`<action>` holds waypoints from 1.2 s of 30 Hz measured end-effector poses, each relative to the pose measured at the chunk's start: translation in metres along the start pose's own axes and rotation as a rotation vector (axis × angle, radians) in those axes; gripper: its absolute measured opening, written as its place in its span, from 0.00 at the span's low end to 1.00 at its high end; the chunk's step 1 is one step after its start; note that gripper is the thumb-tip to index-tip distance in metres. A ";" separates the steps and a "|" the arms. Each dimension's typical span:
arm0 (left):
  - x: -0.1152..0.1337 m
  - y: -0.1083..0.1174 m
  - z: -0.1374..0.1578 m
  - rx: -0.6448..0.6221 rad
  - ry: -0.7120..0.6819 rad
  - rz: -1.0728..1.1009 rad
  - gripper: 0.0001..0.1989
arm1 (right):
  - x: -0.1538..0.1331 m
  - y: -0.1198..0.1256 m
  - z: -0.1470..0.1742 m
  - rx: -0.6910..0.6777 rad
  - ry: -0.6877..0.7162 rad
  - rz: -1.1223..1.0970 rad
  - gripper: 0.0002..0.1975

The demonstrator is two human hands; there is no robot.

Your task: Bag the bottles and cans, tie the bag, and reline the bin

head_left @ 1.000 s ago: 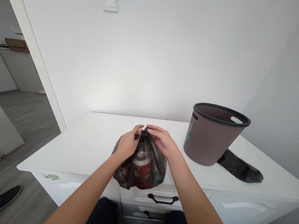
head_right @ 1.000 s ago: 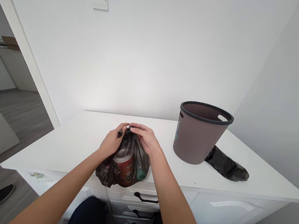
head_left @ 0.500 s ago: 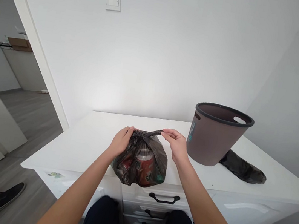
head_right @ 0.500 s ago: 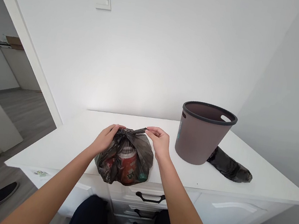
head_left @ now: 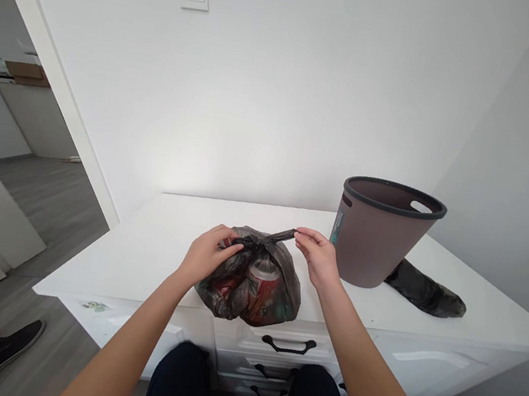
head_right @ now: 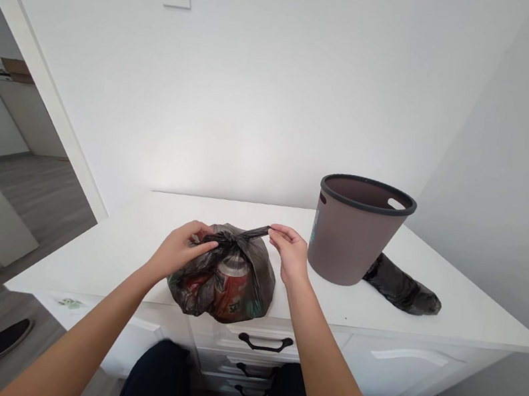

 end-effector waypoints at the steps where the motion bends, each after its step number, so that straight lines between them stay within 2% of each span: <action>1: -0.001 0.001 0.001 0.000 -0.020 -0.033 0.14 | 0.000 0.000 0.000 0.003 0.002 0.001 0.19; 9: 0.004 0.011 0.006 0.065 -0.044 -0.112 0.18 | 0.003 0.005 -0.001 0.007 0.012 0.060 0.19; 13: 0.011 0.010 0.007 0.205 -0.070 -0.124 0.16 | 0.011 0.006 0.002 -0.005 0.026 0.102 0.19; 17: 0.023 0.007 0.004 0.310 -0.117 -0.027 0.10 | 0.020 0.006 0.003 -0.011 0.011 0.110 0.18; 22: 0.036 0.000 -0.006 0.259 -0.006 0.327 0.07 | 0.027 -0.001 0.006 -0.051 0.008 0.169 0.19; 25: 0.033 -0.004 -0.011 0.278 0.030 0.463 0.08 | 0.025 -0.005 0.008 -0.057 0.058 0.276 0.18; 32: 0.010 -0.007 -0.007 0.339 0.133 0.507 0.09 | 0.013 -0.004 0.011 -0.003 0.077 0.335 0.14; 36: 0.017 -0.002 -0.003 0.319 0.182 0.480 0.09 | 0.011 -0.006 0.013 -0.027 0.052 0.307 0.13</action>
Point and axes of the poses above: each hand's wrist, its own z-axis away from the middle knuckle, its own y-axis out of the back of the hand, x = y × z, the point moved 2 cm from there along -z, towards the middle knuckle, and after that the axes turned 11 degrees about -y, right-handed, at the moved point
